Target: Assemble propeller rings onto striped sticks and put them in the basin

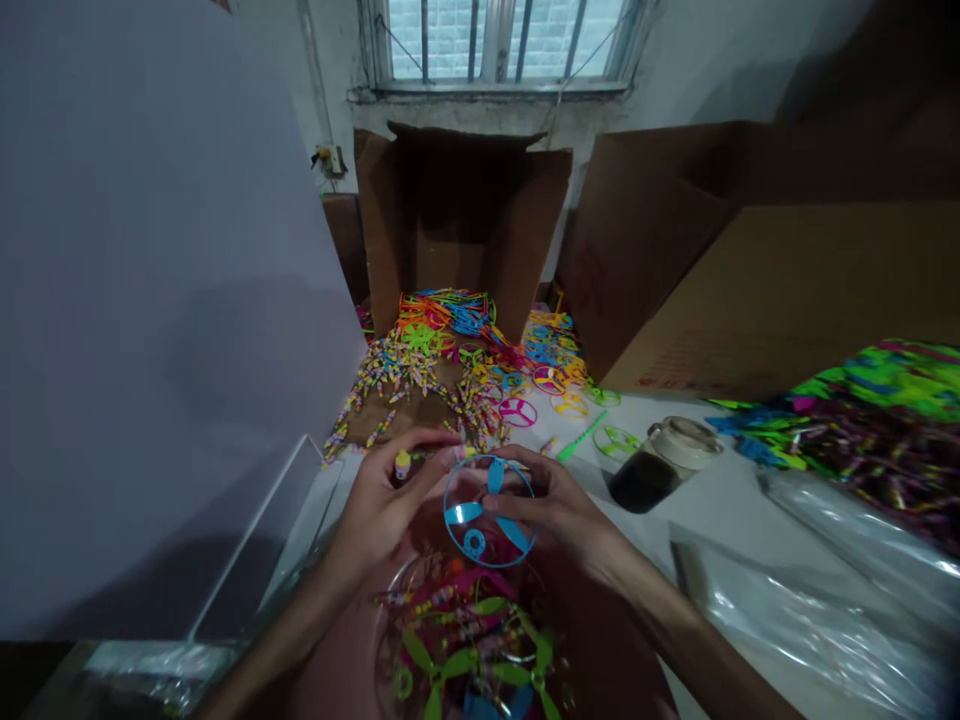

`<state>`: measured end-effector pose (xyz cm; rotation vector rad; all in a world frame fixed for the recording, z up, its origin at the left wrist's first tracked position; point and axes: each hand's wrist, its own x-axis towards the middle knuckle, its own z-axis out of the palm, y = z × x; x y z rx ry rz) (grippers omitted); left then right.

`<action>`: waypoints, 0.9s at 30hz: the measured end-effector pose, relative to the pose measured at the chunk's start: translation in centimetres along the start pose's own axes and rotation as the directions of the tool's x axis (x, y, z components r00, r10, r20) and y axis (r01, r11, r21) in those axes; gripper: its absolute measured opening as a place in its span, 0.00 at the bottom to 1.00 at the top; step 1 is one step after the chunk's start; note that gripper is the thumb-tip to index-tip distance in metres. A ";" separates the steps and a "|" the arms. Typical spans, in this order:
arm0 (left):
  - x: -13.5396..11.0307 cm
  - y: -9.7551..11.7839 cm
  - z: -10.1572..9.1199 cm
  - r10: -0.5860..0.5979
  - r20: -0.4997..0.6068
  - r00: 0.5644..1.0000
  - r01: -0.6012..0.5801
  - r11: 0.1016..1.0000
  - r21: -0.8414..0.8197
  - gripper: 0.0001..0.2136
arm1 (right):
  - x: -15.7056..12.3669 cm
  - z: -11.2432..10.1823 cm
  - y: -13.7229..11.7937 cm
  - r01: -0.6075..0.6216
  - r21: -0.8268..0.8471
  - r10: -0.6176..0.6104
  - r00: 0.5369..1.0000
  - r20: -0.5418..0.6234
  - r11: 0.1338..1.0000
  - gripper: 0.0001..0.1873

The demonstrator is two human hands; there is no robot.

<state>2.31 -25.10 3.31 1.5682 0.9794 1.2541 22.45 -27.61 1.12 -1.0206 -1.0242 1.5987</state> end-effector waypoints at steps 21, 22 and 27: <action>-1.4 3.3 -1.8 -0.109 0.416 0.903 0.020 0.977 0.211 0.06 | -2.5 0.7 -1.3 0.190 -0.313 -0.143 0.975 0.168 0.930 0.05; -1.5 3.4 -1.8 -0.106 0.435 0.894 0.015 0.978 0.207 0.06 | -2.6 0.6 -1.3 0.178 -0.296 -0.131 0.976 0.172 0.939 0.04; -2.2 3.2 -1.8 -0.052 0.520 0.853 -0.062 0.978 0.199 0.04 | -3.5 0.5 -1.3 0.131 -0.304 -0.052 0.966 0.253 0.944 0.08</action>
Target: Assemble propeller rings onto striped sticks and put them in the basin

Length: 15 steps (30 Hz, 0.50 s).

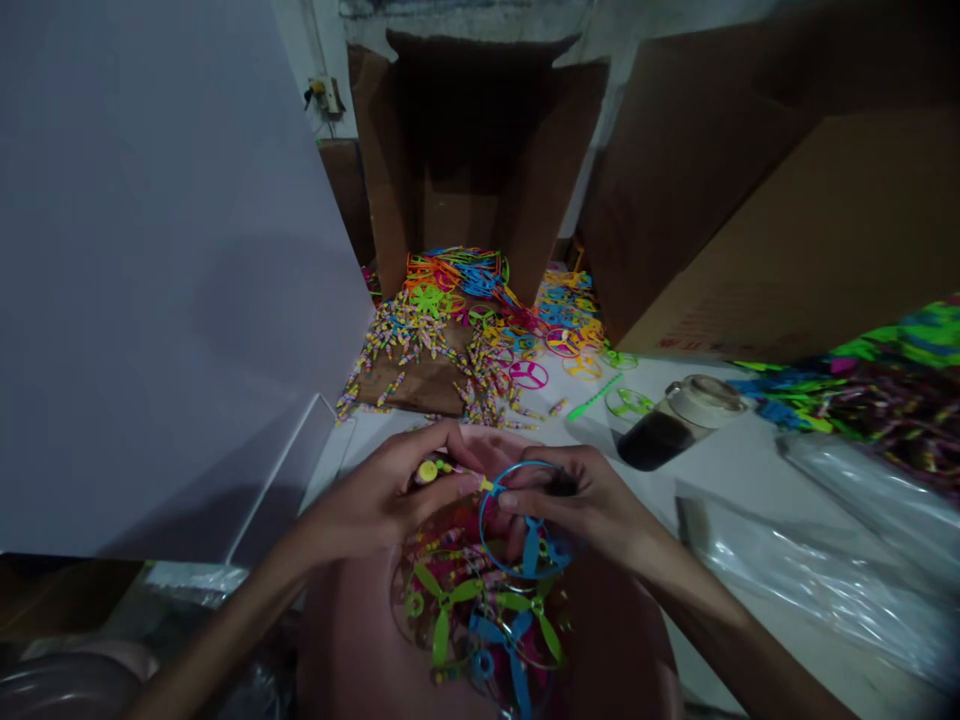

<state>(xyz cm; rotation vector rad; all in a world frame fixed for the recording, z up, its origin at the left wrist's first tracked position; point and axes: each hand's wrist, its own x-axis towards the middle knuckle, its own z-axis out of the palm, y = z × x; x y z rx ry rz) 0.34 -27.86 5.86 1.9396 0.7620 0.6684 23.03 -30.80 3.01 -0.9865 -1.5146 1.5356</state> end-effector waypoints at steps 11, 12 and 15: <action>-0.5 -2.7 0.7 0.036 0.078 0.996 -0.040 0.998 0.047 0.05 | 0.1 0.7 1.0 -0.126 0.097 0.112 0.985 0.134 0.987 0.11; -0.4 -2.8 0.7 0.041 0.063 0.997 -0.045 0.997 0.060 0.05 | 0.2 0.7 1.1 -0.123 0.082 0.112 0.986 0.127 0.989 0.11; -0.4 -3.2 0.3 0.052 0.089 0.995 -0.062 0.992 0.113 0.06 | 0.9 -0.2 1.7 -0.051 -0.088 0.063 0.988 0.140 0.995 0.12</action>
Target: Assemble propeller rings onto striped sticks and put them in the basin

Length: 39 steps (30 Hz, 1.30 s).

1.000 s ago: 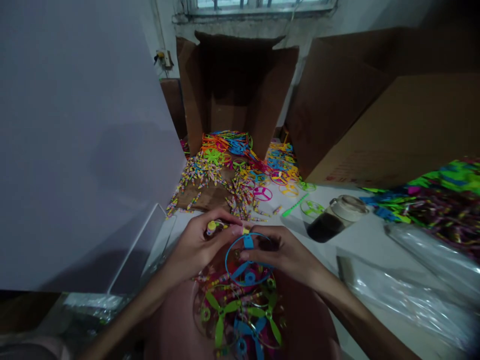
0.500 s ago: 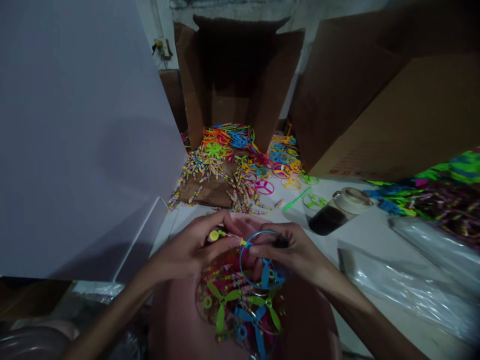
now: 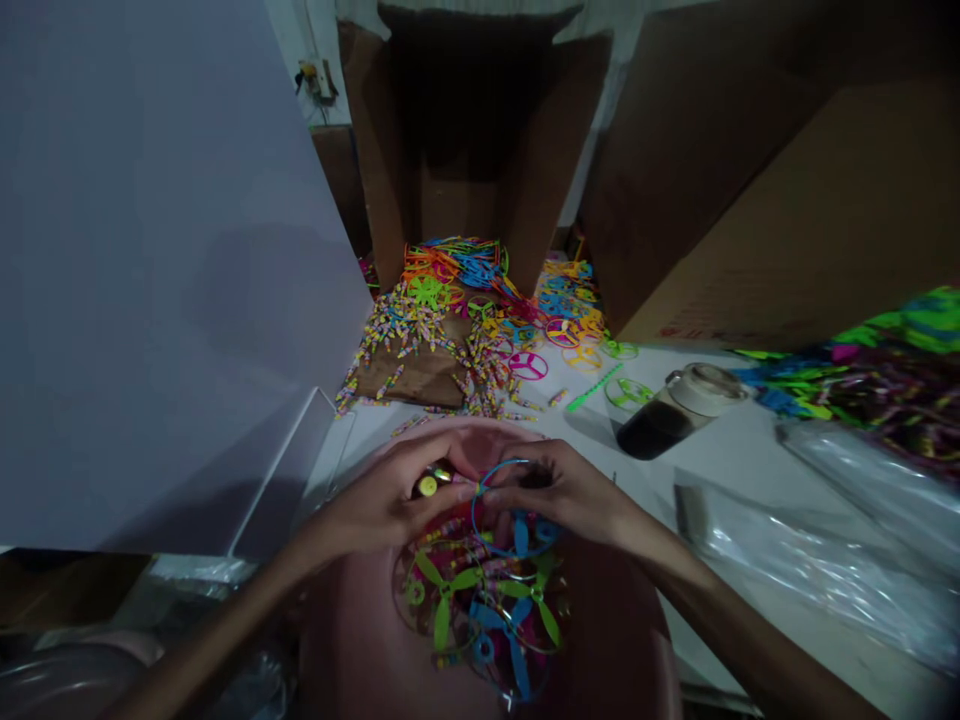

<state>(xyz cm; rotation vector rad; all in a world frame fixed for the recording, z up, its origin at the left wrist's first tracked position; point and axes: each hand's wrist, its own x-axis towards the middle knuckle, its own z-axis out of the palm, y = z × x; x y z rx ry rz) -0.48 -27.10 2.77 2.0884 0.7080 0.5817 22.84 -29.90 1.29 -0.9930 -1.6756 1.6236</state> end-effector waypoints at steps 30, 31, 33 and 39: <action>-3.2 -4.4 1.4 -0.338 -0.331 0.881 0.354 0.935 -0.011 0.14 | 11.8 -16.6 11.2 -0.601 -0.739 0.102 0.792 -0.602 0.304 0.18; -3.3 -4.4 1.4 -0.338 -0.341 0.877 0.352 0.936 -0.019 0.14 | 11.6 -16.7 11.3 -0.587 -0.750 0.104 0.803 -0.586 0.306 0.17; -3.5 -4.4 1.4 -0.348 -0.353 0.869 0.356 0.933 -0.044 0.14 | 11.3 -16.8 11.4 -0.561 -0.767 0.111 0.823 -0.557 0.312 0.17; -3.6 -4.3 1.9 -0.371 -0.353 0.859 0.362 0.927 -0.094 0.17 | 10.9 -16.8 11.0 -0.551 -0.728 0.101 0.820 -0.564 0.408 0.17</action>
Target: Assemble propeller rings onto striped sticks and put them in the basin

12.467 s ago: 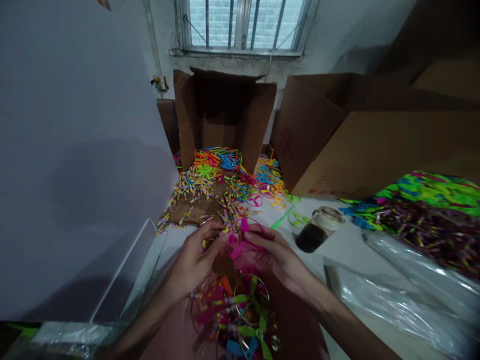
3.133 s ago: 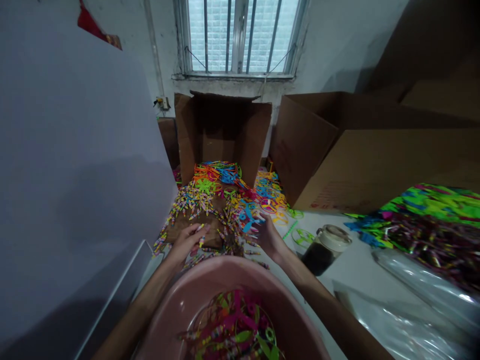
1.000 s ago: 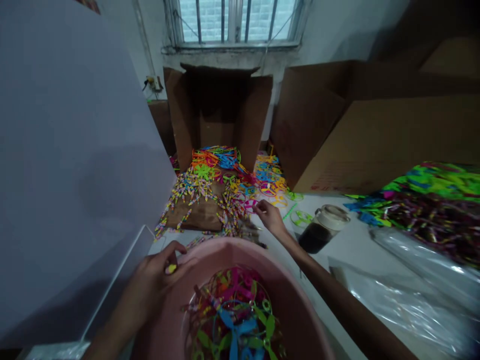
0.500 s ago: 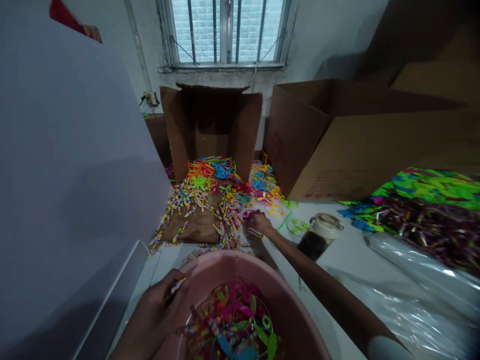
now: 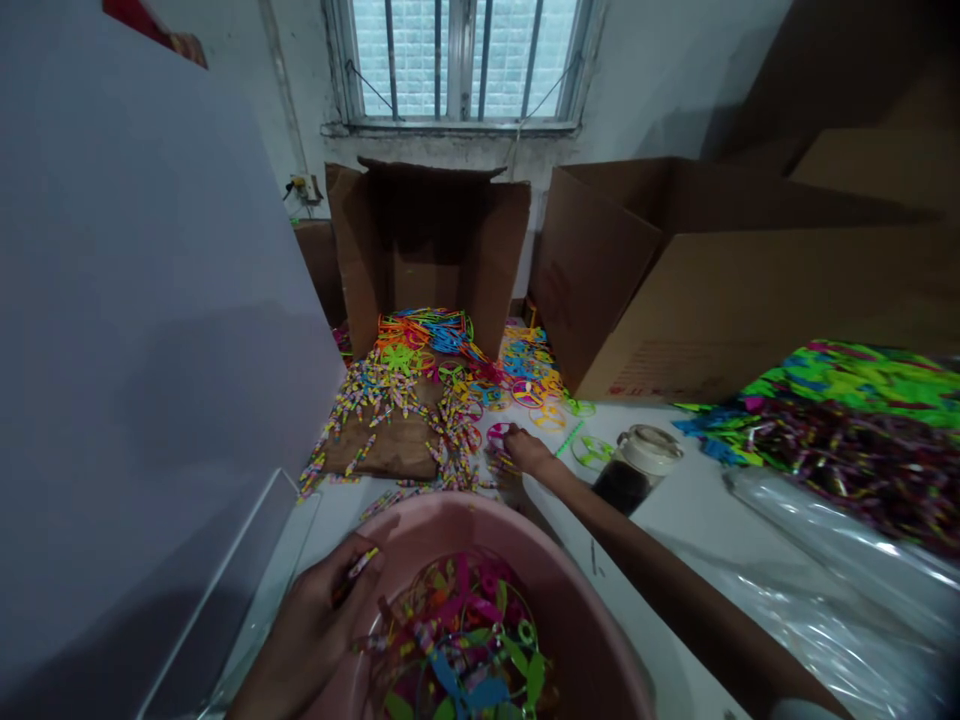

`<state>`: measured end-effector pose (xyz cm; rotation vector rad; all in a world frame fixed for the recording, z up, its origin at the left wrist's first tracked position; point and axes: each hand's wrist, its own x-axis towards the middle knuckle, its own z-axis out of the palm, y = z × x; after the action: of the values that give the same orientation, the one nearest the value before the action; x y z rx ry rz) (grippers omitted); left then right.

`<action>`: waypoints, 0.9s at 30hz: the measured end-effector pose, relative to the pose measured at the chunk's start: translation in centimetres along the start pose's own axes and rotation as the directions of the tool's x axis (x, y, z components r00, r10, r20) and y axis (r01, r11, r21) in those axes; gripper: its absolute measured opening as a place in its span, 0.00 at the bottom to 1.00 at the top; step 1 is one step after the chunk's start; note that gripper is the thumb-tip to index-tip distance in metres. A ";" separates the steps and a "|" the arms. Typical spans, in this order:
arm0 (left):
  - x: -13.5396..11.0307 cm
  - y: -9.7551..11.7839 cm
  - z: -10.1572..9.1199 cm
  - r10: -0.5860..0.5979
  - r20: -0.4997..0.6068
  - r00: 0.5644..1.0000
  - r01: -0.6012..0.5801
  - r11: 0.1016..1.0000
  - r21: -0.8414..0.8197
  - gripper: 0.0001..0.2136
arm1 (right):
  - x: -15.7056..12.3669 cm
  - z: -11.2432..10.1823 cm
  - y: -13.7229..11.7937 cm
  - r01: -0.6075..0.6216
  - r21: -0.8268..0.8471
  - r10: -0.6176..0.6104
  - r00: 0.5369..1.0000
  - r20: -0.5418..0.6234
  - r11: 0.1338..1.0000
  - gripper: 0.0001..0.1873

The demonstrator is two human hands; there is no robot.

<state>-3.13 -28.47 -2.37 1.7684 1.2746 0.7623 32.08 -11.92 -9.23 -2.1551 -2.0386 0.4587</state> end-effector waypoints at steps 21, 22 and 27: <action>2.4 4.2 2.0 0.147 -0.070 0.987 -0.156 0.975 -0.156 0.17 | -15.9 -3.7 -10.9 -0.160 0.974 -0.306 0.946 0.105 -0.160 0.21; 2.3 4.5 2.0 0.157 -0.034 0.987 -0.161 0.974 -0.159 0.16 | -16.2 -3.6 -11.1 -0.150 0.970 -0.299 0.950 0.087 -0.193 0.20; 1.5 5.0 1.9 0.207 0.044 0.977 -0.206 0.978 -0.021 0.12 | -16.9 -3.4 -11.1 -0.106 0.971 -0.162 0.984 0.072 -0.212 0.16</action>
<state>1.21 -28.34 1.08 1.9146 1.0622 0.8406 21.98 -27.53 -0.55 -0.8595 -0.7696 1.6170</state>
